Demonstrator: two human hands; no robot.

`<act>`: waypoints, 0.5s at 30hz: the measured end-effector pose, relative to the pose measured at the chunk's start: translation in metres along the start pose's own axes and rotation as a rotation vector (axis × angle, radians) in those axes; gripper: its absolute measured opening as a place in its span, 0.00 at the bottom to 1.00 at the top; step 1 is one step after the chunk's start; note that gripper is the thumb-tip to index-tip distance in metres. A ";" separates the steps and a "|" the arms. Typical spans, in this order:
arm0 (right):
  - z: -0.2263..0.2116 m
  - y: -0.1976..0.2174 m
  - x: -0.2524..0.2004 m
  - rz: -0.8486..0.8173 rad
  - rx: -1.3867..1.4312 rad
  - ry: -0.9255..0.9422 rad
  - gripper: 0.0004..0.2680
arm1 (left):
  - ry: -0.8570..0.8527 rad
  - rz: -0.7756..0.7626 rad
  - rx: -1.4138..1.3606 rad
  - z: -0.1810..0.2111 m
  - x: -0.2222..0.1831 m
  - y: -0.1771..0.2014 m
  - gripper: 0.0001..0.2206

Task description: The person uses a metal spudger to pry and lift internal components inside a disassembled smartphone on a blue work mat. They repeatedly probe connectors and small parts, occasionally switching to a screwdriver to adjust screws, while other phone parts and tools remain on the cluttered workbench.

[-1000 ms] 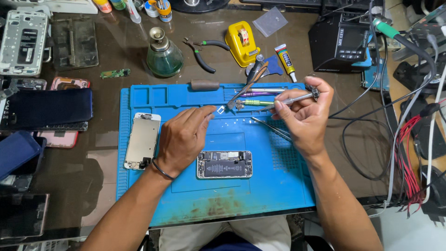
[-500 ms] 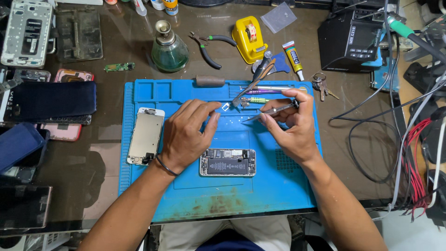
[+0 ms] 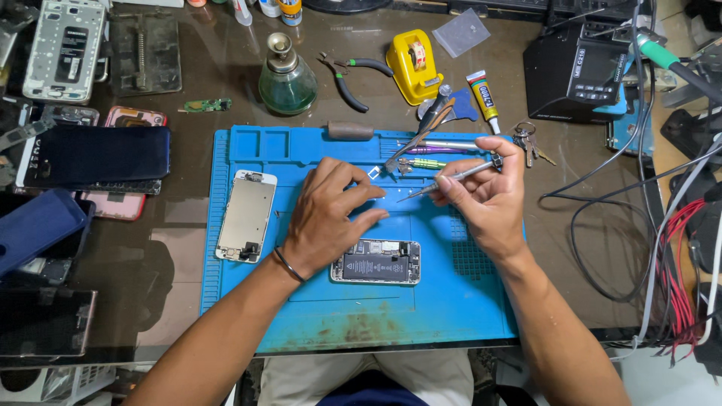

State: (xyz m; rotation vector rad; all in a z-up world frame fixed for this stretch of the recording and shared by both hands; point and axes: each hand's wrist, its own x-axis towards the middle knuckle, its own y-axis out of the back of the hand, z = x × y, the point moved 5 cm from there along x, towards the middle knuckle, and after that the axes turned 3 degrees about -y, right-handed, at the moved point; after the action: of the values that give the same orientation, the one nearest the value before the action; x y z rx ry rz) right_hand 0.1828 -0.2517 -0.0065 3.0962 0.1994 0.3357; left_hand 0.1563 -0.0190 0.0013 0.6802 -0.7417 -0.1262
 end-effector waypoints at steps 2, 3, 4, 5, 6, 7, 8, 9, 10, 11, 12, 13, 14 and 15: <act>0.003 0.003 0.000 0.025 0.058 -0.057 0.23 | 0.007 0.000 -0.027 0.004 0.000 -0.001 0.08; 0.003 0.003 0.000 0.024 0.059 -0.056 0.23 | 0.007 0.001 -0.026 0.005 0.001 -0.001 0.08; 0.003 0.003 0.000 0.029 0.055 -0.059 0.22 | 0.005 0.017 -0.026 0.006 0.001 -0.001 0.08; 0.002 0.003 0.000 0.035 0.051 -0.063 0.22 | 0.003 0.031 -0.028 0.007 0.001 -0.001 0.07; 0.002 0.001 -0.001 0.035 0.051 -0.063 0.22 | 0.003 0.031 -0.028 0.008 0.001 -0.002 0.07; 0.002 0.000 -0.001 0.037 0.052 -0.056 0.22 | -0.003 0.047 -0.034 0.010 0.002 -0.001 0.07; 0.001 -0.002 -0.002 0.040 0.052 -0.048 0.23 | -0.009 0.063 -0.040 0.011 0.002 -0.001 0.06; 0.001 -0.002 -0.002 0.039 0.053 -0.049 0.23 | -0.007 0.062 -0.040 0.012 0.002 -0.001 0.06; 0.001 -0.003 -0.003 0.038 0.048 -0.039 0.23 | -0.009 0.073 -0.042 0.013 0.002 -0.001 0.06; 0.000 -0.004 -0.003 0.037 0.043 -0.027 0.23 | -0.012 0.083 -0.045 0.013 0.002 -0.002 0.06; 0.000 -0.004 -0.004 0.037 0.043 -0.027 0.23 | -0.012 0.083 -0.045 0.013 0.002 -0.002 0.06; 0.000 -0.005 -0.004 0.037 0.035 -0.018 0.23 | -0.012 0.093 -0.048 0.013 0.002 -0.002 0.06; -0.001 -0.005 -0.005 0.037 0.027 -0.010 0.23 | -0.011 0.103 -0.050 0.013 0.002 -0.002 0.06; -0.001 -0.004 -0.005 0.039 0.027 -0.010 0.23 | -0.012 0.102 -0.052 0.014 0.002 -0.002 0.06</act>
State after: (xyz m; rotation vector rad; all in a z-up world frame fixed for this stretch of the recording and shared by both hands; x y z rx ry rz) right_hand 0.1775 -0.2480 -0.0066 3.1310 0.1440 0.3209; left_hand 0.1489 -0.0285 0.0081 0.5917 -0.7808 -0.0564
